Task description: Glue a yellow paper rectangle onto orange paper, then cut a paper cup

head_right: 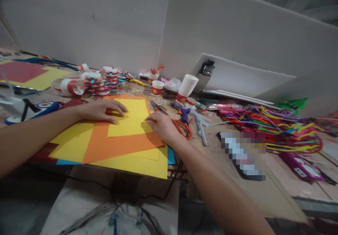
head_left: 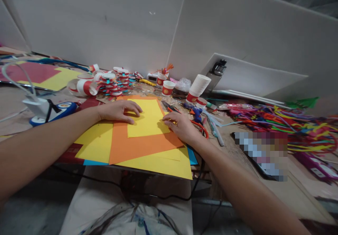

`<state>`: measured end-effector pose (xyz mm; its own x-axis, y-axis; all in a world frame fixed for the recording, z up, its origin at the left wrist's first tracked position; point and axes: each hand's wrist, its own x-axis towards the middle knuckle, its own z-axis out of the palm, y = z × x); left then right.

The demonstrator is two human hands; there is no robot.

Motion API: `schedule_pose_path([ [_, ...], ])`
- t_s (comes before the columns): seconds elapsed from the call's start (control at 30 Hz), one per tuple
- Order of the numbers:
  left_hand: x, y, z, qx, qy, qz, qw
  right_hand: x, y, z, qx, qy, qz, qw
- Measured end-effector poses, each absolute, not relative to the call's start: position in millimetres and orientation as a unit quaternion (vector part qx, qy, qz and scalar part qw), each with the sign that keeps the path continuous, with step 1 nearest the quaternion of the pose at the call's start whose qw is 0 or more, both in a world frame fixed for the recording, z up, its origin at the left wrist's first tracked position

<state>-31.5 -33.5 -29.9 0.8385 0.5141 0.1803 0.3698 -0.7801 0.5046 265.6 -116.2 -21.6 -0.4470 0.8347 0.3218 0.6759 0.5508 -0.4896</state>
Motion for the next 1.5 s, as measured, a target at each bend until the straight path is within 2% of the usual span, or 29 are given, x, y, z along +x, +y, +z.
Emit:
schedule_pose_path([
  [0.3,-30.2,-34.4,-29.4,0.935,0.233,0.157,0.215,266.8,-112.7,-30.0,-0.425,-0.861,0.139,0.243],
  [0.7,-32.7,-36.4,-25.3,0.933,0.242,0.138,0.226,264.2,-116.2,-27.5,-0.416,-0.868,0.125,0.239],
  [1.3,-31.2,-38.4,-21.0,0.947,0.228,0.135,0.182,261.4,-118.6,-24.7,-0.412,-0.869,0.141,0.235],
  [1.4,-30.5,-38.9,-19.5,0.948,0.218,0.116,0.202,263.2,-116.4,-25.1,-0.425,-0.853,0.162,0.254],
  [1.5,-30.0,-38.8,-18.6,0.946,0.216,0.094,0.222,266.8,-112.3,-25.3,-0.463,-0.808,0.176,0.320],
])
